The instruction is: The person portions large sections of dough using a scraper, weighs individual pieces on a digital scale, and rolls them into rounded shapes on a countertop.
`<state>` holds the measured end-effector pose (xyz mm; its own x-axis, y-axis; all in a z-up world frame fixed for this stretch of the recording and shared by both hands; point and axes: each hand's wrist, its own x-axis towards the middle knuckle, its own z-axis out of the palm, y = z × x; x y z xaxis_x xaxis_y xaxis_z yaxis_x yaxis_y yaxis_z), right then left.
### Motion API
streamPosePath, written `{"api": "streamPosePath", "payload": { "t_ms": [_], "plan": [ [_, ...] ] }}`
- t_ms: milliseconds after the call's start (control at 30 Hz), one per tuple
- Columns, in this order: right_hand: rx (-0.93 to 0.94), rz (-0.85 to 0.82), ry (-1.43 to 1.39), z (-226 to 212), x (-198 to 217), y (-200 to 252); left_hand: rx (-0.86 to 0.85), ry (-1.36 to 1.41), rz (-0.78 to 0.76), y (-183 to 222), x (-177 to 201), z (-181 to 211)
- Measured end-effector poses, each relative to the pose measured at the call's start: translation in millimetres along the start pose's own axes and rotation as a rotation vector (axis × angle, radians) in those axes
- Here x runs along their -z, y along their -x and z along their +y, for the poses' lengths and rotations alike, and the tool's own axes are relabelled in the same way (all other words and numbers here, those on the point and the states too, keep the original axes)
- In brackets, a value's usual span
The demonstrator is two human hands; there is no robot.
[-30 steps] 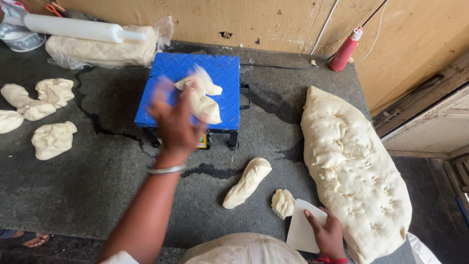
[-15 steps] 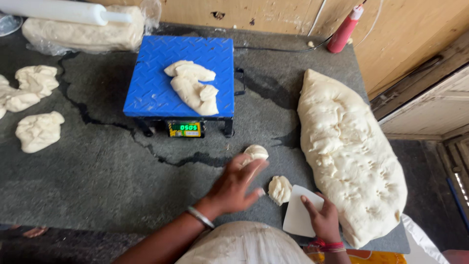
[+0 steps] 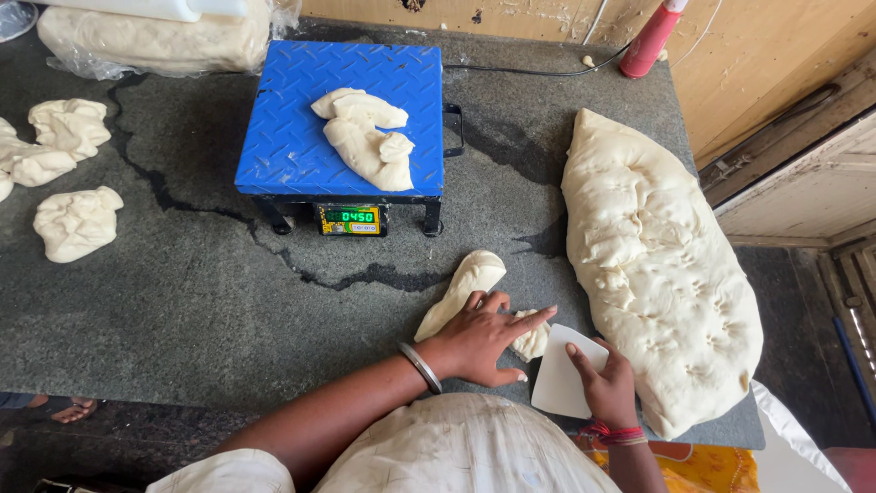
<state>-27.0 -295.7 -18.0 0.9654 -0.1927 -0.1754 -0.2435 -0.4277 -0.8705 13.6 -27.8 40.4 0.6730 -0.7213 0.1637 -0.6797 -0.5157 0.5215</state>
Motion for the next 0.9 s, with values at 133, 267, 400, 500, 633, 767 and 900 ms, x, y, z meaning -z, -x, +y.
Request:
{"api": "streamPosePath", "payload": {
  "t_ms": [133,267,400,500,633,767,900],
  "plan": [
    [0.007,-0.001,0.017,-2,0,1,-0.004,0.073,-0.031,-3,1,-2],
    [0.01,0.017,-0.061,-4,0,-1,0.003,0.195,0.028,7,-11,-5],
    [0.089,0.075,-0.04,-29,-5,7,0.036,0.276,0.039,19,-19,-10],
    [0.173,0.101,0.077,-60,-9,15,0.079,0.341,0.023,23,-16,-7],
    [0.35,-0.017,0.278,-93,-28,9,0.286,0.244,-0.181,23,-2,-1],
    [0.307,-0.046,0.43,-102,-47,10,0.22,0.255,-0.096,20,3,-1],
    [0.402,-0.05,0.418,-99,-56,9,0.253,0.245,-0.103,20,3,-5]
  ]
}}
